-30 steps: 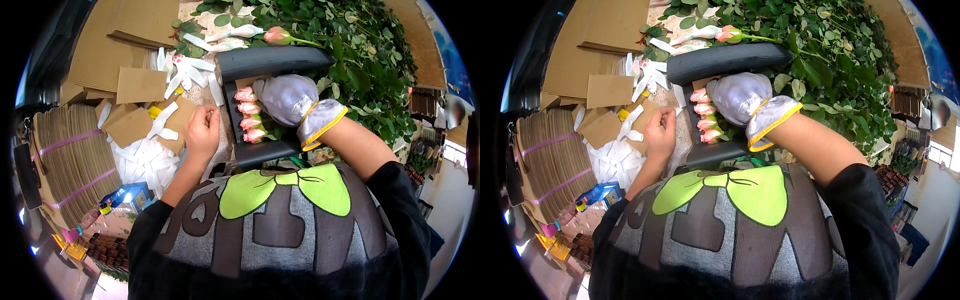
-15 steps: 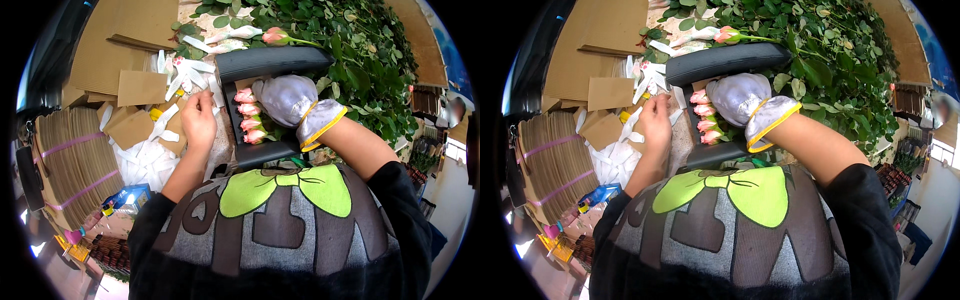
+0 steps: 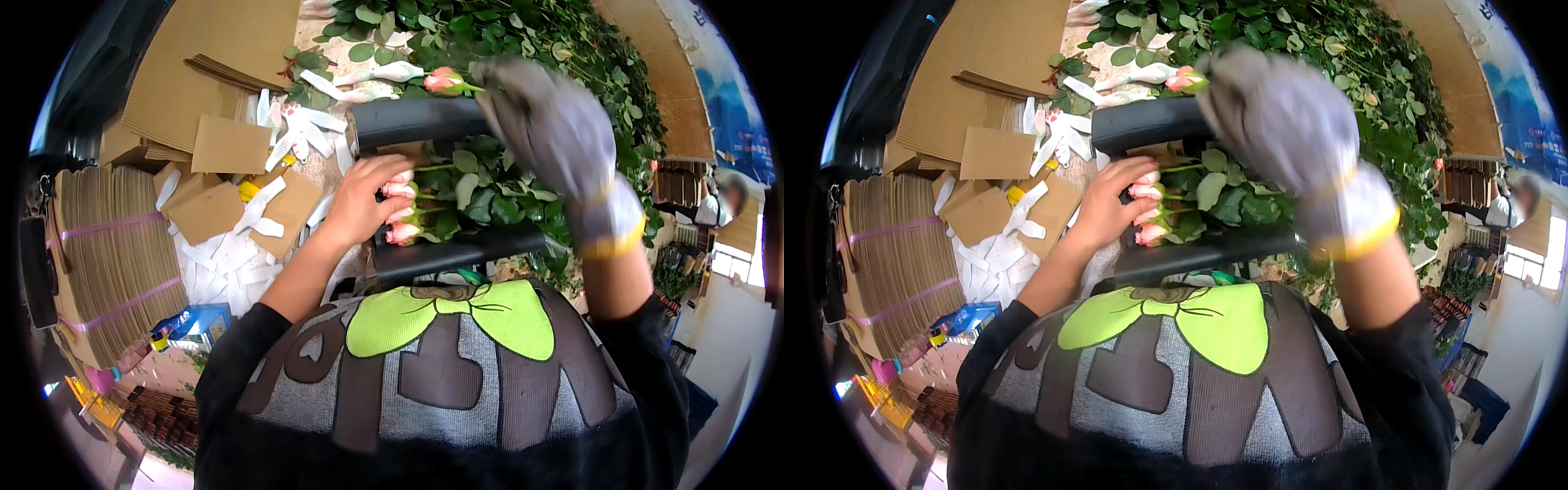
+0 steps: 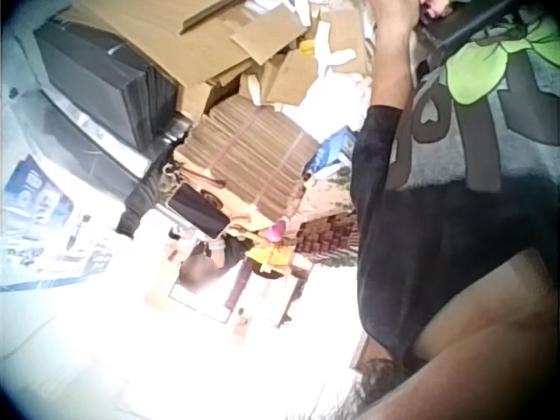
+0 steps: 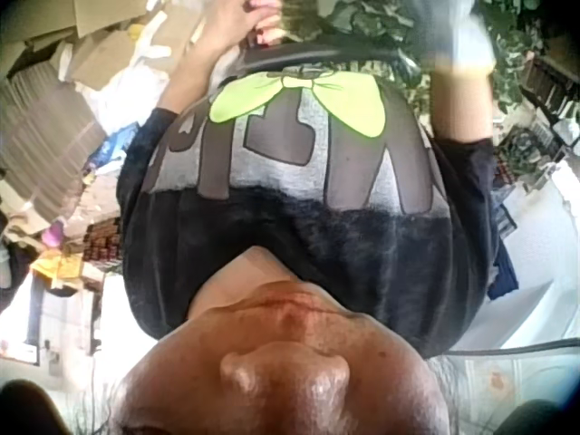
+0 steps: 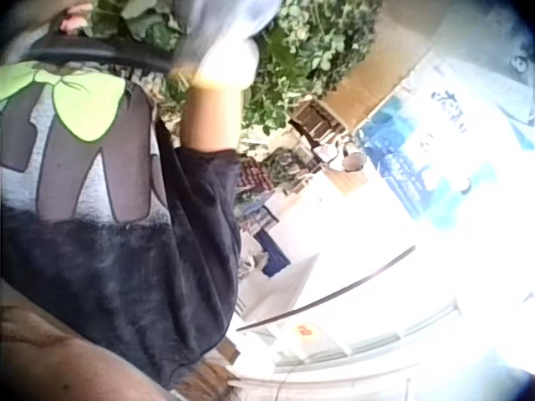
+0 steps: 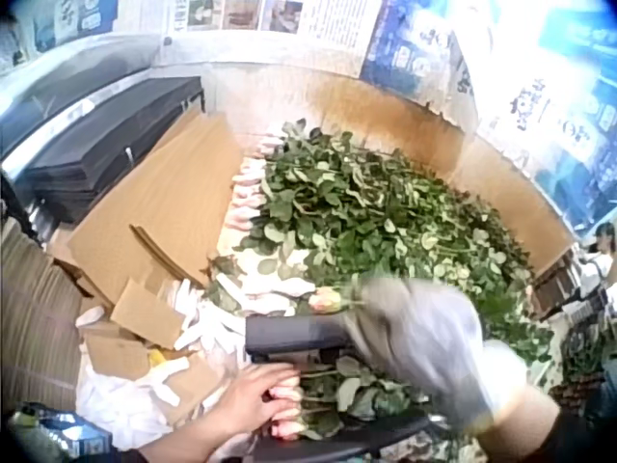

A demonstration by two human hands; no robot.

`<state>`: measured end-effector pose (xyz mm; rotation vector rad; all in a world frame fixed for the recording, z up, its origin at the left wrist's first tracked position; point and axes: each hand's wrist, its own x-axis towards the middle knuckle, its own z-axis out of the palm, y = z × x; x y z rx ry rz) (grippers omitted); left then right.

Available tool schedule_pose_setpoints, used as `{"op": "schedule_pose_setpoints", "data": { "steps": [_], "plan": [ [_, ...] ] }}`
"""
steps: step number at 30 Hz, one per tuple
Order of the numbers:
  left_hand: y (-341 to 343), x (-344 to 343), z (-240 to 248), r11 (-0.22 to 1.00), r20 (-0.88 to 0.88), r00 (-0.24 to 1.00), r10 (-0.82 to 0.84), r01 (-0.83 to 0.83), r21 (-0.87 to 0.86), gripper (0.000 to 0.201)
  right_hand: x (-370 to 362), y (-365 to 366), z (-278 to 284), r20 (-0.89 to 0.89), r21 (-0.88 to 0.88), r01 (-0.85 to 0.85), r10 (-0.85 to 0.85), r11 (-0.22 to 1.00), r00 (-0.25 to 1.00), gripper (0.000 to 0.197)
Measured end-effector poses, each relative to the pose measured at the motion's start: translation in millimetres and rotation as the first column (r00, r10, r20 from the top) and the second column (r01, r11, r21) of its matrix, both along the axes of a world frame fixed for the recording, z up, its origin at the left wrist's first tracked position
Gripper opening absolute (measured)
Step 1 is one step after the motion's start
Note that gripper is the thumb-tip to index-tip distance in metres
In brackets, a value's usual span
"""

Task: The person selects pink roses from a large pile, places them into a black box, and wraps the flower heads with white protective foam netting.

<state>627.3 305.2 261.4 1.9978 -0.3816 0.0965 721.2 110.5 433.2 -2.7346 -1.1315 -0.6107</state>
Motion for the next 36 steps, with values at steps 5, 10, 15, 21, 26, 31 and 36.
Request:
{"op": "schedule_pose_setpoints", "data": {
  "steps": [5,10,15,21,26,31,36],
  "plan": [
    [-6.0,0.1,8.1,1.0,0.03,0.999,-0.014,0.013,0.018,0.05,68.6,1.4,-8.5,-0.609,-0.652,-0.156,-0.39,0.742,0.691,0.032],
    [4.6,-3.2,-6.8,0.999,0.098,0.995,0.032,-0.035,0.027,0.048,25.8,-28.5,18.5,-0.325,-0.448,-0.037,-0.125,0.893,0.938,0.014],
    [-1.4,0.1,-4.7,0.995,0.148,0.989,0.025,-0.038,0.089,0.043,-18.2,-12.0,-62.3,-0.285,-0.226,-0.289,0.22,0.93,0.933,0.01],
    [-2.6,-7.5,-2.9,0.983,0.155,0.984,0.091,-0.113,0.144,0.047,-17.5,-5.1,-90.6,-0.084,-0.408,-0.237,0.223,0.882,0.971,0.024],
    [-9.9,-15.9,7.6,0.885,0.221,0.959,0.18,-0.256,0.389,0.052,-19.9,-5.1,-94.3,-0.116,-0.502,-0.258,0.231,0.826,0.966,0.039],
    [-2.9,-8.4,2.0,0.918,0.235,0.97,0.067,-0.152,0.367,0.052,-22.4,-3.7,-92.5,-0.171,-0.465,-0.301,0.249,0.833,0.953,0.038],
    [0.5,-12.1,-10.8,0.97,0.009,0.987,0.162,-0.161,0.18,0.054,-32.8,10.2,-33.3,-0.455,-0.442,-0.347,0.127,0.827,0.882,0.033]
  ]
}}
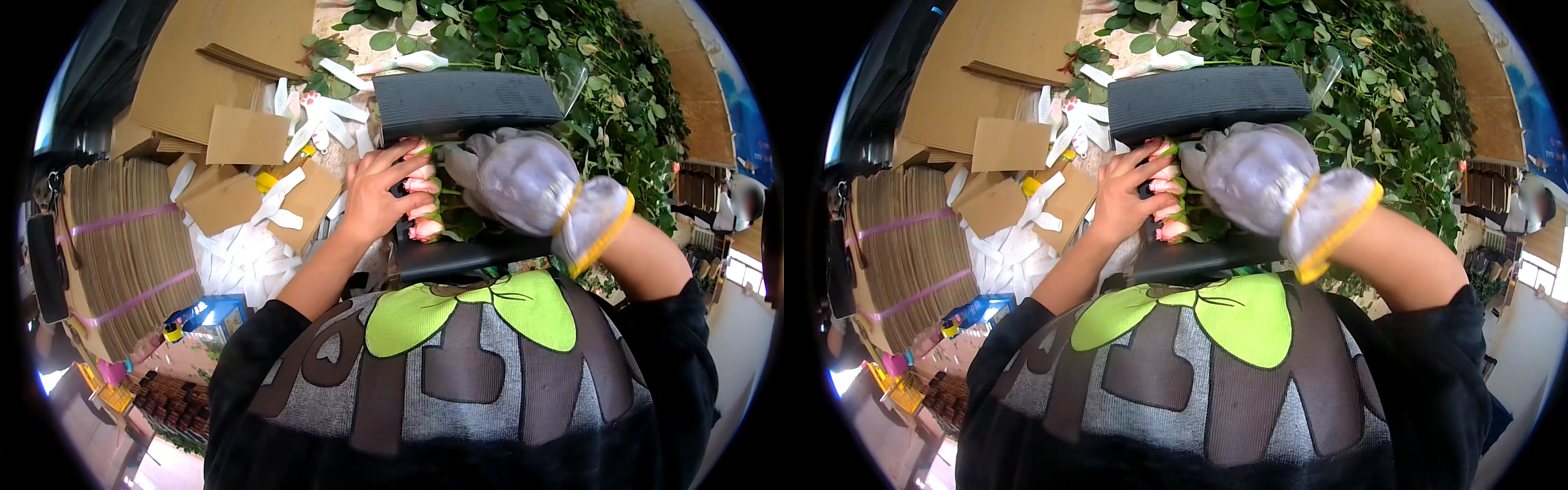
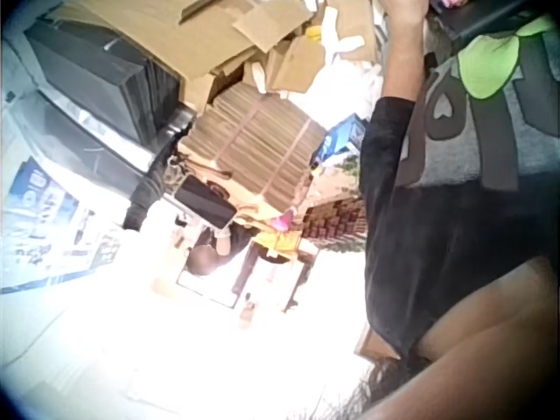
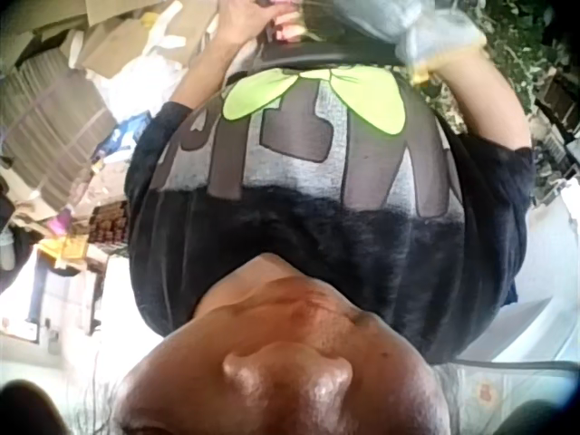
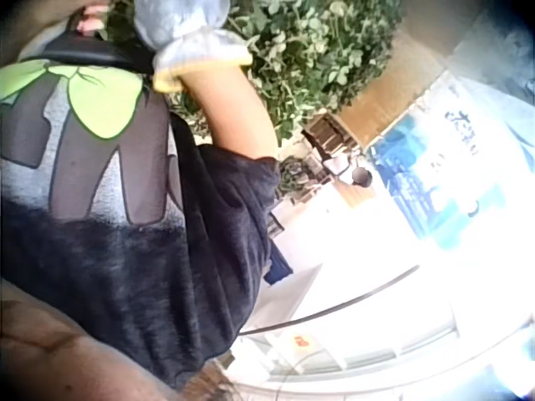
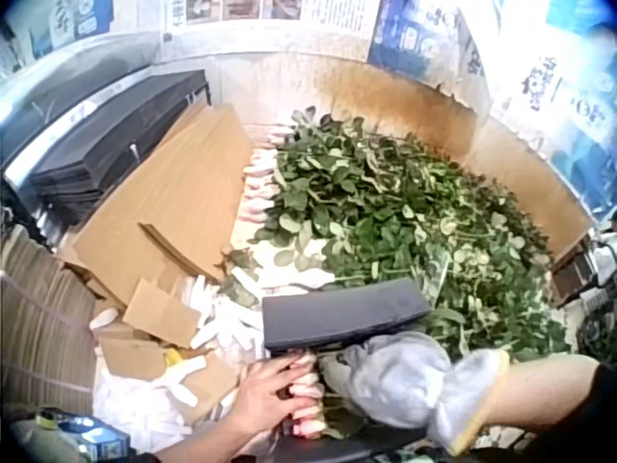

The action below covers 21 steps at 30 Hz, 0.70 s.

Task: The person selects pink roses from a large pile, places them into a black box, and wraps the flower heads with white protective foam netting.

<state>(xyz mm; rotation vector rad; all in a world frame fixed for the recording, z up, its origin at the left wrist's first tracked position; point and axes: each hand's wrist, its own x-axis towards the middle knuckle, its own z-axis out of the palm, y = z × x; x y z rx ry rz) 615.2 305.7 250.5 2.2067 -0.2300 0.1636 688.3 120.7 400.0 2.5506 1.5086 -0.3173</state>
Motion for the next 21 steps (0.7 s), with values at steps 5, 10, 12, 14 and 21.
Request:
{"op": "schedule_pose_setpoints", "data": {
  "steps": [5,10,12,14,21],
  "plan": [
    [-3.7,2.7,-0.4,0.998,0.094,0.995,-0.027,0.021,0.064,0.054,0.3,9.4,-41.7,-0.304,-0.155,0.005,-0.052,0.988,0.951,0.024],
    [3.8,8.7,12.1,0.987,0.089,0.991,-0.102,0.089,0.132,0.056,-6.2,0.9,-63.0,-0.194,0.117,0.002,0.021,0.993,0.981,0.024],
    [10.9,8.5,20.0,0.982,0.104,0.984,-0.142,0.126,0.143,0.043,-8.1,10.3,-52.0,-0.439,0.087,0.192,-0.135,0.978,0.888,0.024],
    [14.7,-4.8,4.4,0.982,0.065,0.994,0.087,-0.075,-0.173,0.041,-5.7,1.4,-60.2,-0.461,0.152,0.281,-0.184,0.948,0.868,0.021],
    [-12.6,-24.3,7.3,0.986,-0.009,1.0,-0.022,0.02,-0.166,0.047,-6.1,-2.3,-54.4,-0.194,-0.073,0.179,-0.19,0.981,0.962,0.014]
  ]
}}
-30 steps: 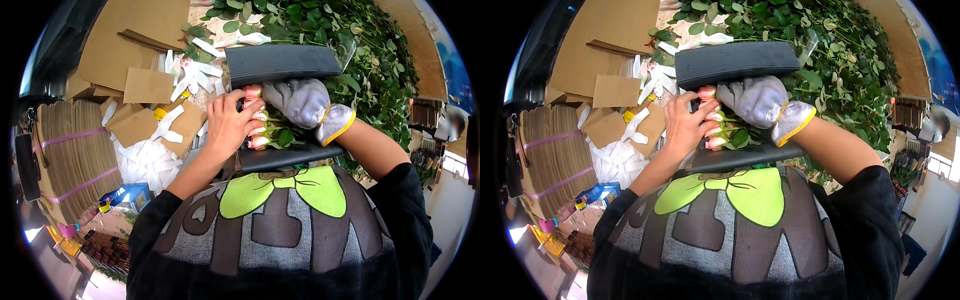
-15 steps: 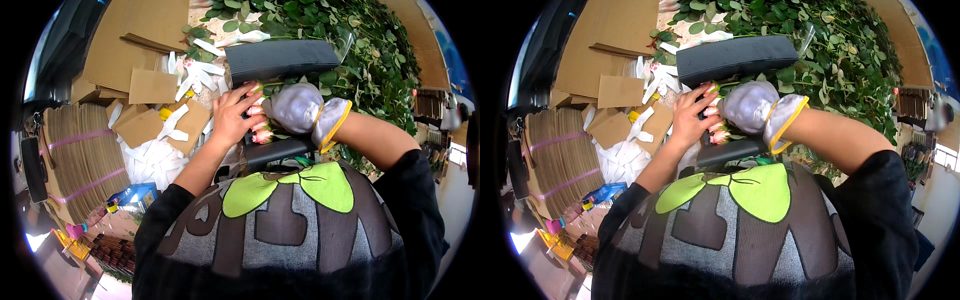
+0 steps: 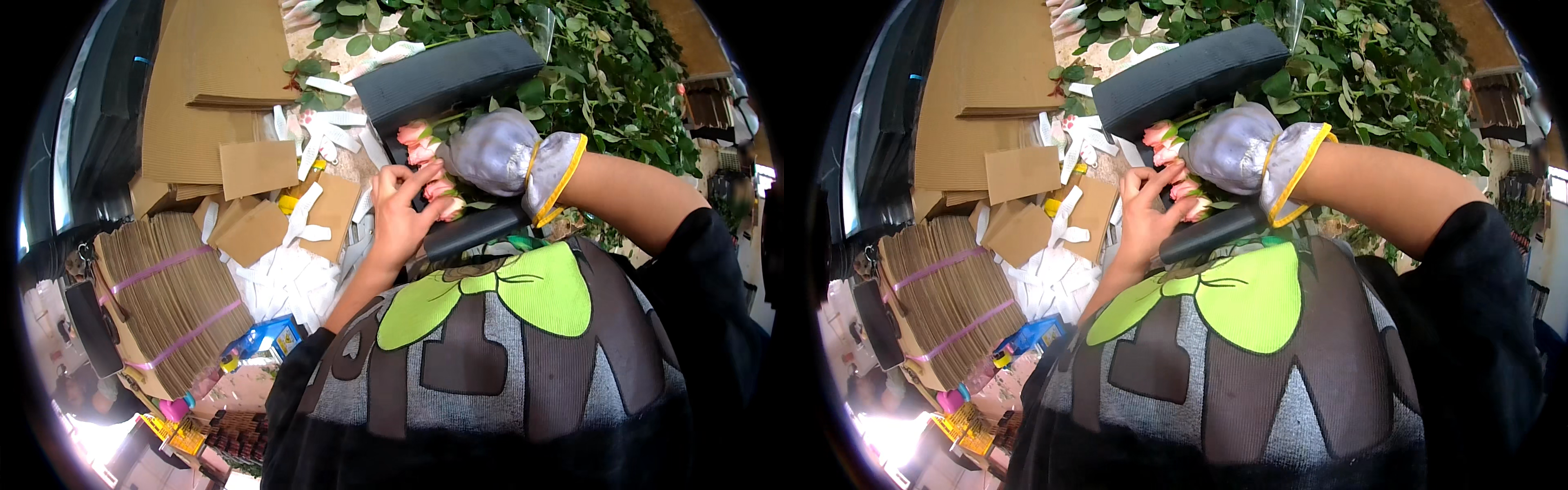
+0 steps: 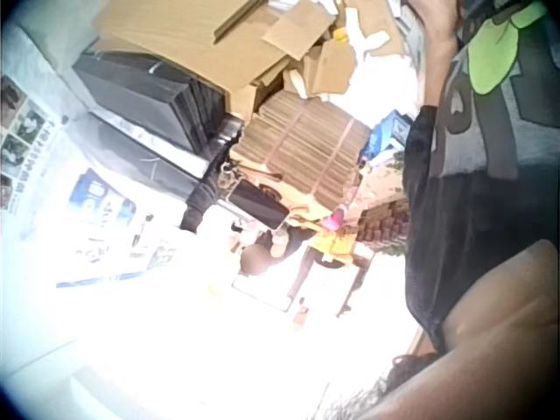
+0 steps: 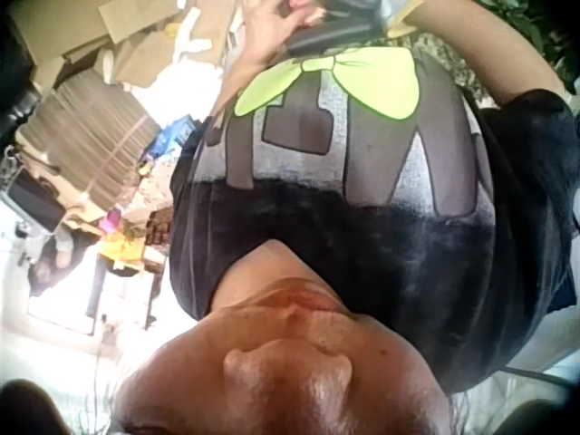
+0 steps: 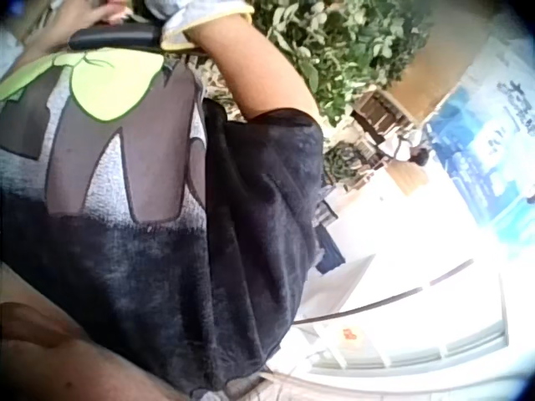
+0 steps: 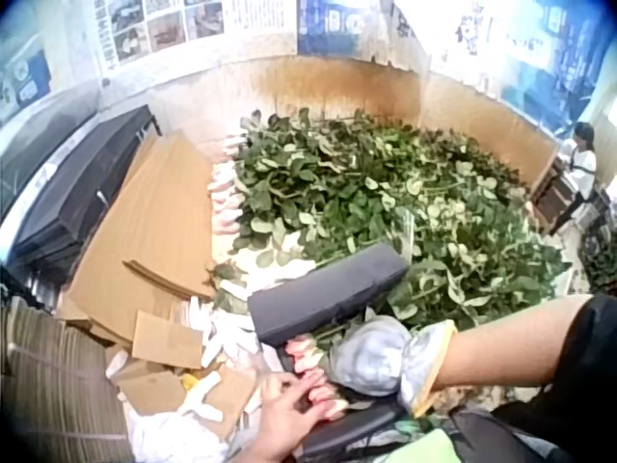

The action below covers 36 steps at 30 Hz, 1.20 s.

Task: The person selects pink roses from a large pile, places them into a black box, and wraps the flower heads with white protective foam netting.

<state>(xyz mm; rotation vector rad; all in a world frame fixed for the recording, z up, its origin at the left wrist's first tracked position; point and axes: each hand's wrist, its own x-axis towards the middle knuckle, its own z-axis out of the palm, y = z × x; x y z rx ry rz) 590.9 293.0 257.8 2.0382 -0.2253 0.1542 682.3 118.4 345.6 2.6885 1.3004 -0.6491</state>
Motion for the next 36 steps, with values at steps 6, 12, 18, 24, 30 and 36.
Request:
{"op": "schedule_pose_setpoints", "data": {
  "steps": [6,12,18,24,30,36],
  "plan": [
    [5.1,-5.4,-15.0,0.996,-0.084,0.994,0.071,-0.066,0.062,0.046,-10.0,10.3,43.7,-0.075,0.276,0.173,-0.158,0.945,0.985,0.022],
    [6.8,3.4,-16.4,0.999,-0.147,0.988,0.04,-0.041,-0.008,0.05,4.7,11.2,-3.6,-0.028,0.112,0.19,-0.188,0.975,0.982,0.037],
    [-0.9,10.7,-20.6,0.991,0.017,1.0,0.025,-0.027,0.131,0.056,7.7,-1.5,-1.4,0.044,-0.025,0.199,-0.197,0.98,0.979,0.039],
    [17.8,5.0,-48.9,0.995,-0.068,0.993,0.096,-0.095,0.022,0.057,-98.6,-57.6,139.0,0.382,0.601,0.106,-0.4,0.793,0.833,0.02],
    [9.0,10.1,-47.8,0.998,-0.056,0.998,0.037,-0.039,-0.04,0.06,-146.5,-197.9,-6.3,-0.204,-0.456,0.464,-0.597,0.759,0.776,0.028],
    [7.0,13.4,-49.9,0.882,-0.297,0.955,0.004,-0.143,-0.449,0.049,-143.8,-74.8,46.6,-0.092,0.646,0.098,-0.05,0.757,0.994,0.03]
  ]
}}
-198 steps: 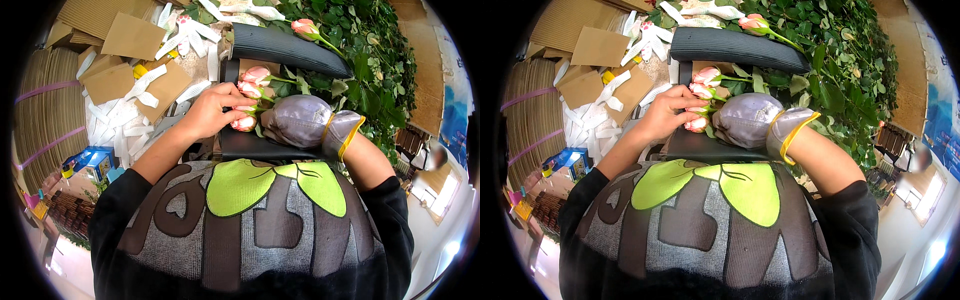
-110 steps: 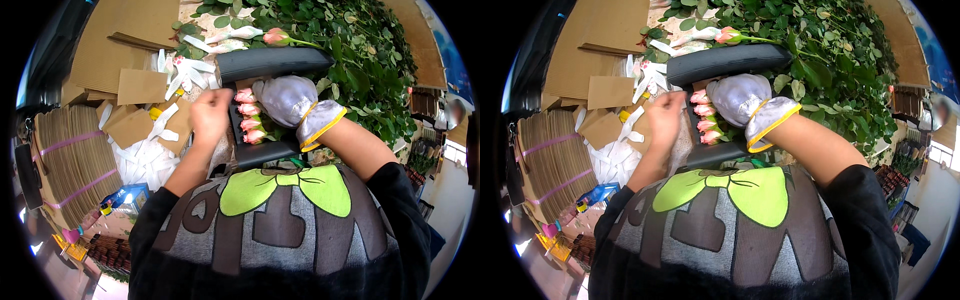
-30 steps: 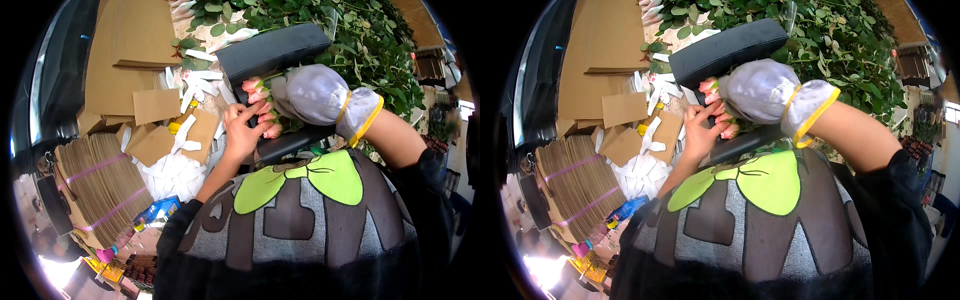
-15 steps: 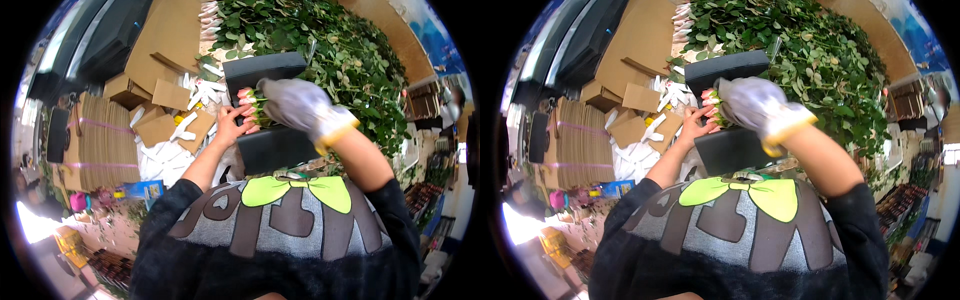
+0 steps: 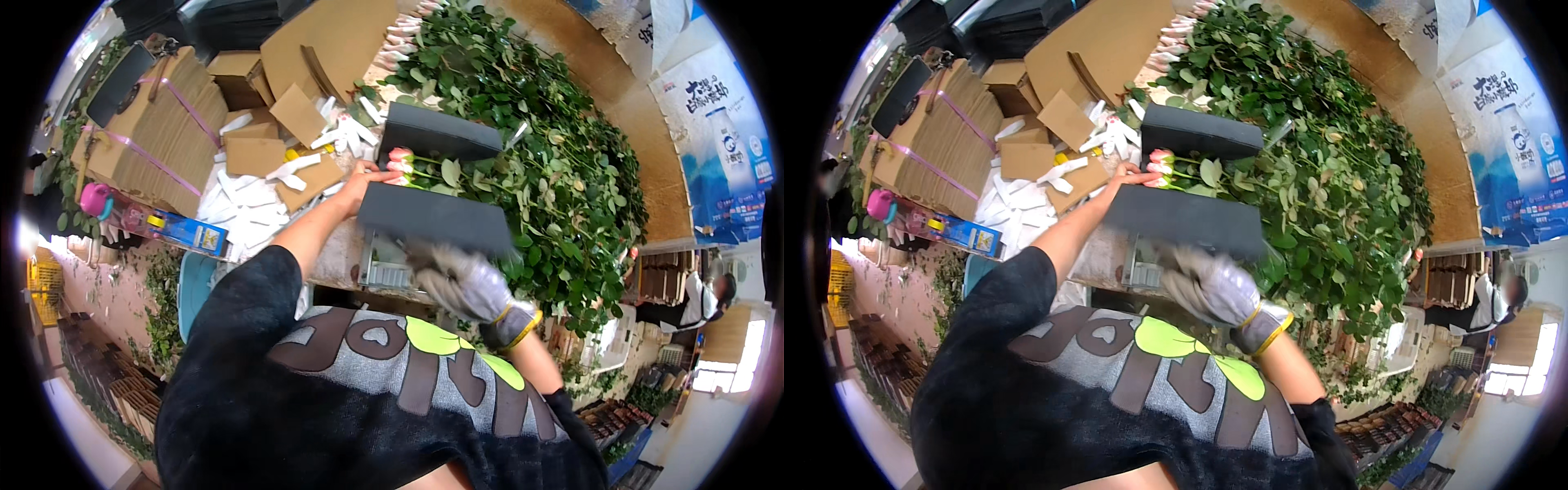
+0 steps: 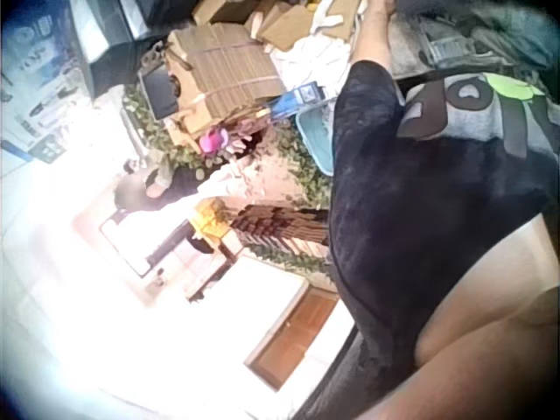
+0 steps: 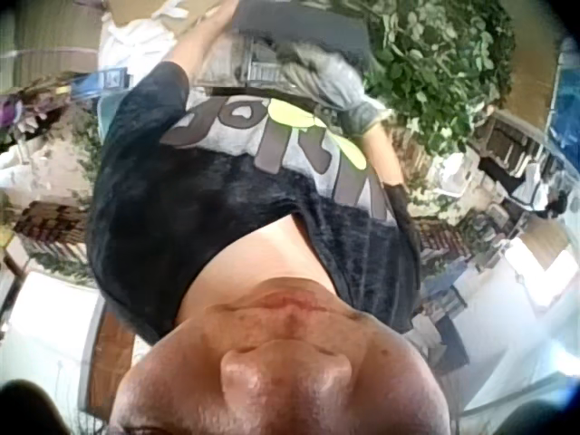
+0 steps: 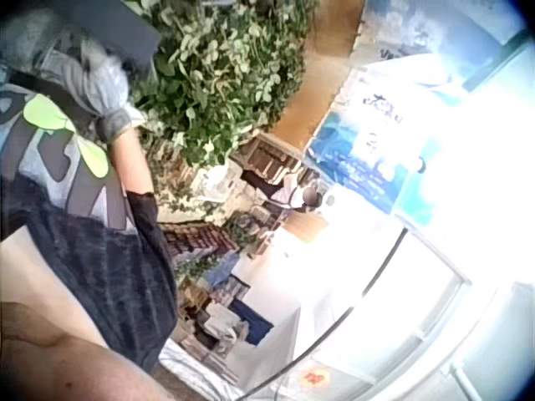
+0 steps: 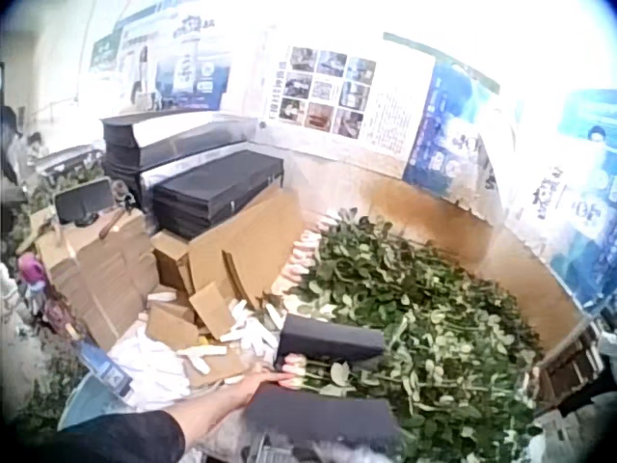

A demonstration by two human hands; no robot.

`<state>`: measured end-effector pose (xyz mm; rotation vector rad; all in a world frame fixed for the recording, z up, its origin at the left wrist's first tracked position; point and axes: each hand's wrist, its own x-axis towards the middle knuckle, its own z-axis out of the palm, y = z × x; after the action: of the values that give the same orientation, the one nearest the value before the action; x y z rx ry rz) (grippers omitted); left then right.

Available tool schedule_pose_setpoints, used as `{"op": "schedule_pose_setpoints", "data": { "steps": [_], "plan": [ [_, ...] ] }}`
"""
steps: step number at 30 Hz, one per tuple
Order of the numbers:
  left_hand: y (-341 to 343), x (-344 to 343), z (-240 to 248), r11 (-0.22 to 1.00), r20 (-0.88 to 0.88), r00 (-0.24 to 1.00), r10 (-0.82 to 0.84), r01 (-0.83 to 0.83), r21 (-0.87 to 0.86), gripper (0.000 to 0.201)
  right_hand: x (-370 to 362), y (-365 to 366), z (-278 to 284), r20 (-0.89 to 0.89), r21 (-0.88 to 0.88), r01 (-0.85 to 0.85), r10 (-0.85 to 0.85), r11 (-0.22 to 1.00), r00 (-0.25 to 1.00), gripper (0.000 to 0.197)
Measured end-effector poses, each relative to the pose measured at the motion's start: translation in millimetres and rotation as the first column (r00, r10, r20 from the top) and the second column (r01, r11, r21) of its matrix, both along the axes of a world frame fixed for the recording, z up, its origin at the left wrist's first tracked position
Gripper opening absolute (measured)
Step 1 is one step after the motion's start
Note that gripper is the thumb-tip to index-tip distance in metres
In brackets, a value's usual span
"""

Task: The person selects pink roses from a large pile, places them into a black box, and wraps the flower heads with white protective foam netting.

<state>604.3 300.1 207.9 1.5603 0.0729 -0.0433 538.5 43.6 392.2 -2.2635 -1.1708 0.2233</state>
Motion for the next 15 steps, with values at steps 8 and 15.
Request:
{"op": "schedule_pose_setpoints", "data": {
  "steps": [8,15],
  "plan": [
    [-8.5,13.2,-24.1,0.921,0.326,0.944,-0.054,-0.079,0.381,0.023,133.9,62.8,-36.9,0.232,-0.434,-0.071,0.188,0.898,0.955,0.038],
    [38.9,18.0,42.1,0.986,-0.017,0.999,0.03,-0.027,0.162,0.042,141.3,78.5,-29.7,0.603,-0.272,-0.181,0.314,0.945,0.733,0.032]
  ]
}}
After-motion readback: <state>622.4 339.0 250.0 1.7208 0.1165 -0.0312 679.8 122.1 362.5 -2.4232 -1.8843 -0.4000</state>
